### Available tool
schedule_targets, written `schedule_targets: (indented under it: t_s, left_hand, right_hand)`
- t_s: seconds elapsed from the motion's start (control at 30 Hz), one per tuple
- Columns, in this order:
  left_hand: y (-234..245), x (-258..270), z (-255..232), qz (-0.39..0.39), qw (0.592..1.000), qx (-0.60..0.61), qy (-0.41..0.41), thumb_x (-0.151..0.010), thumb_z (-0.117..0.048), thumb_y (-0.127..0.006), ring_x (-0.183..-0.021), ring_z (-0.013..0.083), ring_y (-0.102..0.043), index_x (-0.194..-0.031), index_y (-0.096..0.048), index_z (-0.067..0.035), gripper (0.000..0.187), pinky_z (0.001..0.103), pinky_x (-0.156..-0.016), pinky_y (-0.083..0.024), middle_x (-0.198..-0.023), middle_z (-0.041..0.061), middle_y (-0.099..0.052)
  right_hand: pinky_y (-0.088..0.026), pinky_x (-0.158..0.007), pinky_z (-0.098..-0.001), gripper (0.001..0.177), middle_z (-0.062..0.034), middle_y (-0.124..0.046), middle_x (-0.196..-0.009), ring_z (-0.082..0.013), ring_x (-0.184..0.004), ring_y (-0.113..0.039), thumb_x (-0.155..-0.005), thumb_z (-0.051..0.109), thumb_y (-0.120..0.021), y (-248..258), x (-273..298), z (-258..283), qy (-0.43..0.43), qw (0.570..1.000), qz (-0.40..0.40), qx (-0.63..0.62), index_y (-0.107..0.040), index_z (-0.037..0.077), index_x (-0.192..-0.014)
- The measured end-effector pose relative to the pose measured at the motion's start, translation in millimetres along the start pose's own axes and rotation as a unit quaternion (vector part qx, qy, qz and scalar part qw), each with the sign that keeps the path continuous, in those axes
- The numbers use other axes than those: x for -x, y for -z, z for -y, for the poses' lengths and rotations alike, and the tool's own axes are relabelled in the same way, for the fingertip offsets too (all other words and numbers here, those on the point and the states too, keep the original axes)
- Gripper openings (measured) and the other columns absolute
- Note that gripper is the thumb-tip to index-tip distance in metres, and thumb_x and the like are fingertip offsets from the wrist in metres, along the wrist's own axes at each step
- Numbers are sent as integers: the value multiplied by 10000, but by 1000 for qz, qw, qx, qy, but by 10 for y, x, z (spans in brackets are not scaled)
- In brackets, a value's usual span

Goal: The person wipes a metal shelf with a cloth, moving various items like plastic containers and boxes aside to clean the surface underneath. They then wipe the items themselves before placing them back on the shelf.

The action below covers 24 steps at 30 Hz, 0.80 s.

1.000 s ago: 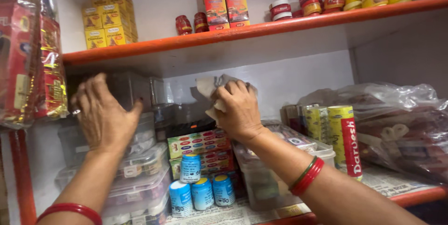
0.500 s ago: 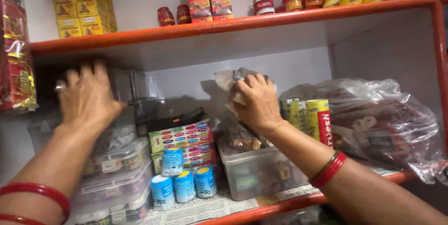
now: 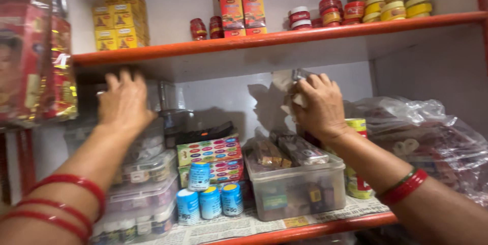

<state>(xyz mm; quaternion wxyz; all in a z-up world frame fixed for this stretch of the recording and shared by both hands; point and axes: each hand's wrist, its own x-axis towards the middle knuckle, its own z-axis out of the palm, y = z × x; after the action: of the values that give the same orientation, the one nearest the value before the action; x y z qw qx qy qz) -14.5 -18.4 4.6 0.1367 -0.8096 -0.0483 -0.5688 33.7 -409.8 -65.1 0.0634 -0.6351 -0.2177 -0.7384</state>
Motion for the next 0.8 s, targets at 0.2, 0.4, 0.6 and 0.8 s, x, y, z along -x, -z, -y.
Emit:
schedule_targets:
  t_s: [0.2,0.4,0.6,0.8]
  left_hand:
    - [-117,20,13,-111,992,59,8,-729,-240,-872,-1208,396,-538,-1184,-591,36,602,520,-824,-583,-1265,207,-541]
    - [-325,-106,89,-137,988,63,32,-834,-203,-763,-1192,383,-545,-1129,-618,19,398,533,-839,-569,-1187,178,-578]
    - [-387,-187,-66,-181,982,50,22,-898,-69,-638,-1175,365,-577,-1077,-633,36,207,459,-794,-608,-1161,187,-591]
    - [-13,-37,-476,-225,970,84,-44,-940,-107,-623,-1141,358,-597,-1052,-616,28,175,449,-776,-618,-1134,173,-580]
  right_hand:
    - [-457,-823,-466,288,-92,-632,-1048,-335,-1039,-583,-748,219,-785,92,-22,46,7,1000,6,3,-680,112,-994]
    - [-457,-811,-471,316,-95,-631,-1004,-337,-1019,-582,-695,234,-810,95,-38,92,-16,999,35,-6,-683,117,-960]
    - [-458,-812,-464,323,-97,-633,-1028,-336,-1025,-582,-710,222,-801,67,-24,90,-9,1000,28,-2,-674,98,-980]
    - [-460,-820,-462,294,-97,-629,-1003,-334,-1013,-581,-750,237,-806,41,21,90,-16,999,29,-12,-683,101,-980]
